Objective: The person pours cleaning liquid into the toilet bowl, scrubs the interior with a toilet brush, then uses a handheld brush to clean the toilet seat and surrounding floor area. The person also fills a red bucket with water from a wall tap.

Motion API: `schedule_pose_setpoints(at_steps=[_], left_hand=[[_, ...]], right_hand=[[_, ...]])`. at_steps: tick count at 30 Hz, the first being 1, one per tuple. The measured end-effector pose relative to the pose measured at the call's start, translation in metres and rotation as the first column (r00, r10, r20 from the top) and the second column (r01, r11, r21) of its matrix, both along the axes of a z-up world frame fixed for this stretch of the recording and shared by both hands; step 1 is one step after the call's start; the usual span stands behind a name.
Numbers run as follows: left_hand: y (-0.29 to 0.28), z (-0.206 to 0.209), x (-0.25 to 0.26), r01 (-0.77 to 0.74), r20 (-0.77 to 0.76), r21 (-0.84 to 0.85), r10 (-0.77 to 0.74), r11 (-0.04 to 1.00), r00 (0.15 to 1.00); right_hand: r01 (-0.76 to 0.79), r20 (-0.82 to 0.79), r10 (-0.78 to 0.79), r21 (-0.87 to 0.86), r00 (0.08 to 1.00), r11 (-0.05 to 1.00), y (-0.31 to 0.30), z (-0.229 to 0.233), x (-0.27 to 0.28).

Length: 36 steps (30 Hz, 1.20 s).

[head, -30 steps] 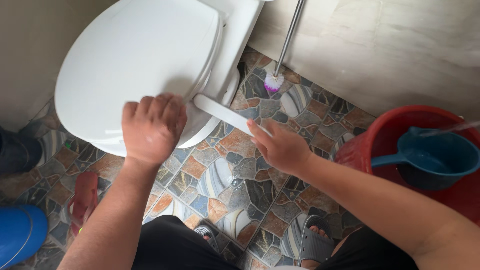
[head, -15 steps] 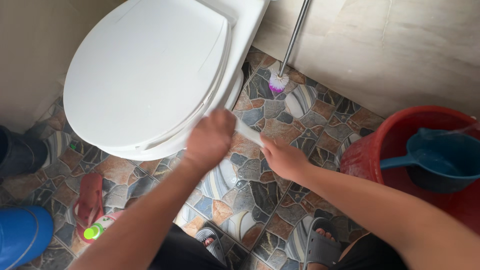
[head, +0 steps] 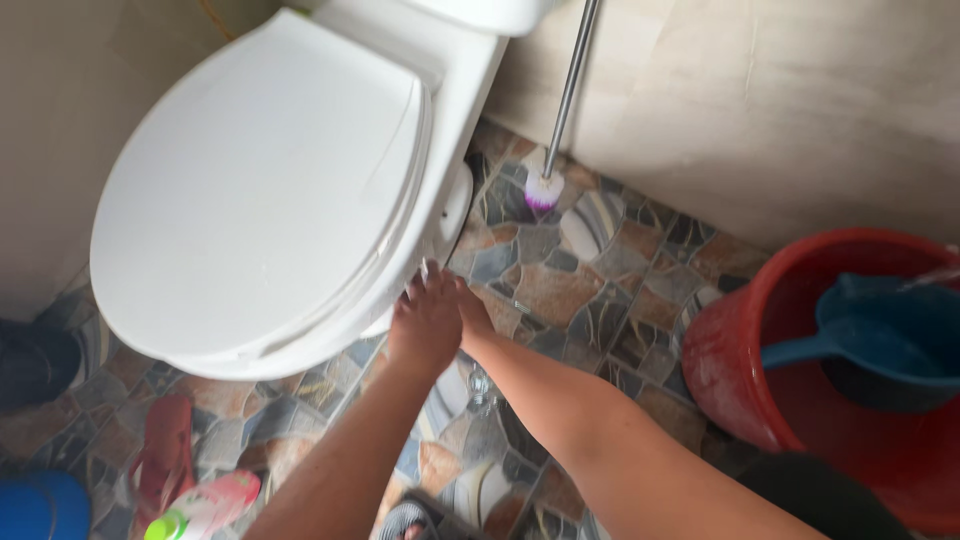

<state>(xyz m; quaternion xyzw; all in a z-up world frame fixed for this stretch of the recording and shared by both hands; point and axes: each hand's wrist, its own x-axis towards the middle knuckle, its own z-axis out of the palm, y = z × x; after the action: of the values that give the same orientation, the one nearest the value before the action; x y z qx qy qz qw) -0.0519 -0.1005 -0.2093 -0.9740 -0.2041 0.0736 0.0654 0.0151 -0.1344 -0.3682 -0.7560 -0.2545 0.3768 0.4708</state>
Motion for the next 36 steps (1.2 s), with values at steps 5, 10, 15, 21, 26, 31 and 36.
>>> schedule_pose_setpoints(at_steps=[5,10,15,21,26,31,36], left_hand=[[0.004,-0.011,0.031,-0.107,-0.003,-0.234,0.109,0.966,0.994],[0.013,0.002,0.031,-0.201,-0.048,-0.347,0.197,0.916,0.979],[0.009,0.011,0.041,-0.22,-0.09,-0.428,0.201,0.877,0.975],[0.003,0.016,0.041,-0.129,-0.015,-0.368,0.133,0.921,0.991],[0.001,0.017,0.027,-0.178,-0.081,-0.408,0.159,0.895,0.984],[0.005,0.017,0.032,-0.215,-0.123,-0.403,0.18,0.89,0.976],[0.002,0.014,0.036,-0.167,-0.096,-0.393,0.141,0.904,0.985]], right_hand=[[0.437,-0.901,-0.087,0.12,0.425,0.891,0.058,-0.02,0.069],[0.336,-0.363,-0.13,0.593,0.923,0.732,0.046,-0.002,-0.012],[0.103,0.145,-0.111,0.061,0.983,0.993,0.012,0.029,-0.04],[0.242,-0.025,-0.25,-0.183,0.968,0.953,0.045,0.046,0.078],[0.222,-0.054,-0.236,-0.192,0.97,0.956,0.047,0.051,0.049],[0.058,0.227,-0.023,-0.149,0.974,0.987,0.013,0.072,-0.029],[-0.04,0.588,0.259,-0.359,0.766,0.932,0.042,0.094,0.045]])
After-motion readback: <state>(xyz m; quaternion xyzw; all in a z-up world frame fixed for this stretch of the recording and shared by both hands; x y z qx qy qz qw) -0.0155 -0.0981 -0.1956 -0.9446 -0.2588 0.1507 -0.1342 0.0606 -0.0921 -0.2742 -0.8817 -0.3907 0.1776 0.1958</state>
